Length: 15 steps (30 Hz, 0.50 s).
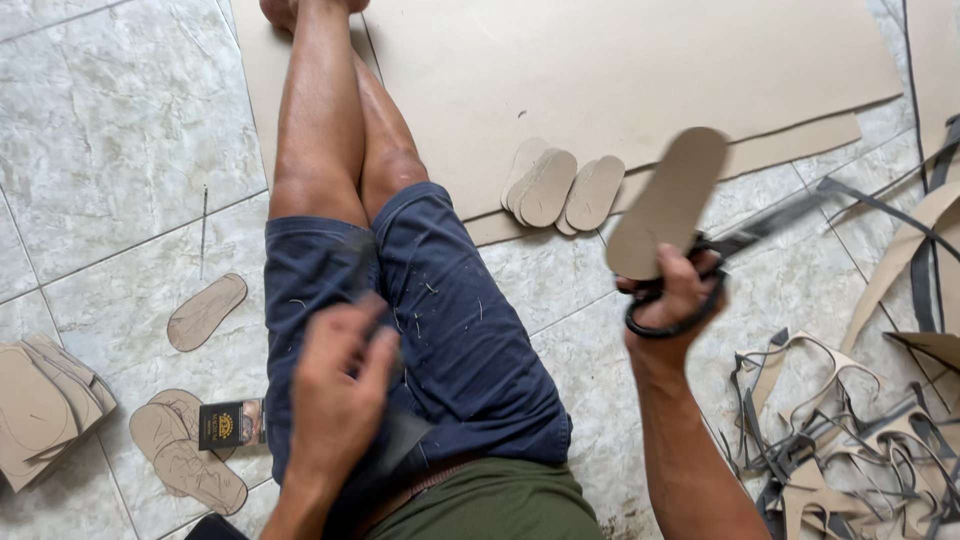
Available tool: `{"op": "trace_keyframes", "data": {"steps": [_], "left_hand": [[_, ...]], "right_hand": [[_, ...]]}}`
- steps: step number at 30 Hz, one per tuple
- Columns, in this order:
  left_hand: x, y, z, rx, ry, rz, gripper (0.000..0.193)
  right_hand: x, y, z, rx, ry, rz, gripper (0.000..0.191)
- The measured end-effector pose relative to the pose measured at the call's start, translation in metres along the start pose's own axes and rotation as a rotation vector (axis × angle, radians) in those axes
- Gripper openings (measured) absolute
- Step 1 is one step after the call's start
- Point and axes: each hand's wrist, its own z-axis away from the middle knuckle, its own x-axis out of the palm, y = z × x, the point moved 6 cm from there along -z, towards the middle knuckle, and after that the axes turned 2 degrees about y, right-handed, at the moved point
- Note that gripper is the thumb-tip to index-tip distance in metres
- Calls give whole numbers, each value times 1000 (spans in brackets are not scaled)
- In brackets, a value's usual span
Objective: The person sits on the floor cutting sandal insoles from cardboard sheets. They cut along drawn outlines with scissors, trim the edges, set finished insoles aside, and stack the cut pieces into piles.
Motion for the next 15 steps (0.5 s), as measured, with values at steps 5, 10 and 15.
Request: {"op": "trace_keyframes", "data": {"steps": [5,10,15], "left_hand": [[21,113,23,601,183,406,37],[121,174,110,722,-1030,662,30],[51,87,46,471,-456,406,27]], "right_hand": [[1,89,29,243,117,-42,16],[16,121,64,417,4,72,17],[17,97,44,370,-124,144,19]]}}
